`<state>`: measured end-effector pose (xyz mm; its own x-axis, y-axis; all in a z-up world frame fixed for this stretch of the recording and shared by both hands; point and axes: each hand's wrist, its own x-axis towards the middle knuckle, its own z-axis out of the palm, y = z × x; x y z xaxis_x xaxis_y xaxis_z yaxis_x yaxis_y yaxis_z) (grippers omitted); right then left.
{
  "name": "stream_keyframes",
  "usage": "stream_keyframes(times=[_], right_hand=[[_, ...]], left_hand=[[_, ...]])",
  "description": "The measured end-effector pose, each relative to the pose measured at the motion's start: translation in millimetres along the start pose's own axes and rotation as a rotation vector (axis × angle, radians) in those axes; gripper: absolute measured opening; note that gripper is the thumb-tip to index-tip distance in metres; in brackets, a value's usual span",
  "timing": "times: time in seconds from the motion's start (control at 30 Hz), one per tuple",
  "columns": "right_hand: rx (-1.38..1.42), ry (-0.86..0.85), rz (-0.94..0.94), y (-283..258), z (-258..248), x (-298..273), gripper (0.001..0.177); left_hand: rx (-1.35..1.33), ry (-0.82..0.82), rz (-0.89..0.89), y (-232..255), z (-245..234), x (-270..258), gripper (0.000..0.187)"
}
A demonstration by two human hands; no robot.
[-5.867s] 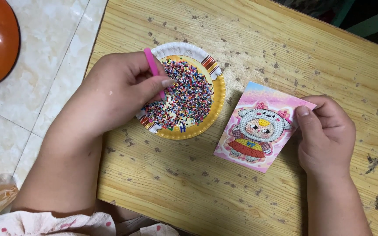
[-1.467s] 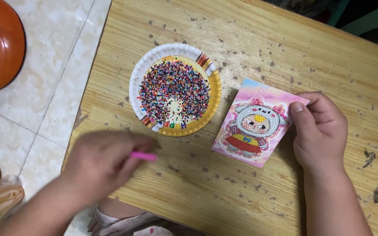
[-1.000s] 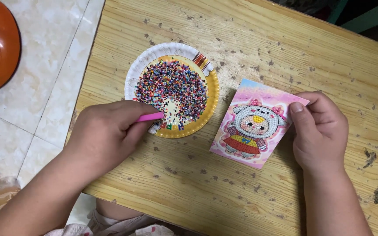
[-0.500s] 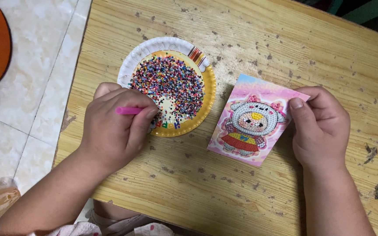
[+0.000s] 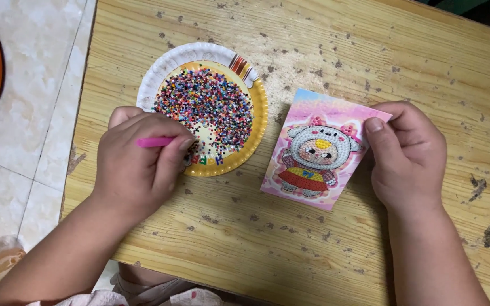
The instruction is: A person performs diamond painting by using a stylus to pick up small colorful beads from a plate and precisely place them onto a sticky patterned card.
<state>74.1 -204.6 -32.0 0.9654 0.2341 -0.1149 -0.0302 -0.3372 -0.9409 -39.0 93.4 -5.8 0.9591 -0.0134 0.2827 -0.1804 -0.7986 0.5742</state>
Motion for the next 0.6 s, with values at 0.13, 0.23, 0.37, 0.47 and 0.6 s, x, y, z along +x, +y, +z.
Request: stream_keyframes(times=[0.13, 0.23, 0.37, 0.47, 0.6], right_hand=[[-0.003, 0.005, -0.021, 0, 1, 1, 0.007], [-0.001, 0.014, 0.021, -2, 0, 2, 0.006], [0.034, -0.028, -0.019, -5, 0, 2, 0.007], [0.062, -0.05, -0.038, -8, 0, 3, 0.008], [0.117, -0.083, 0.011, -16, 1, 3, 0.01]], left_hand=[[-0.115, -0.029, -0.034, 19, -3, 5, 0.009], [-0.298, -0.119, -0.111, 44, 2, 14, 0.009], [-0.456, -0.214, 0.113, 63, 28, 20, 0.019], [-0.518, -0.196, 0.19, 69, 46, 24, 0.018], [-0.502, -0.193, 0.225, 67, 60, 25, 0.019]])
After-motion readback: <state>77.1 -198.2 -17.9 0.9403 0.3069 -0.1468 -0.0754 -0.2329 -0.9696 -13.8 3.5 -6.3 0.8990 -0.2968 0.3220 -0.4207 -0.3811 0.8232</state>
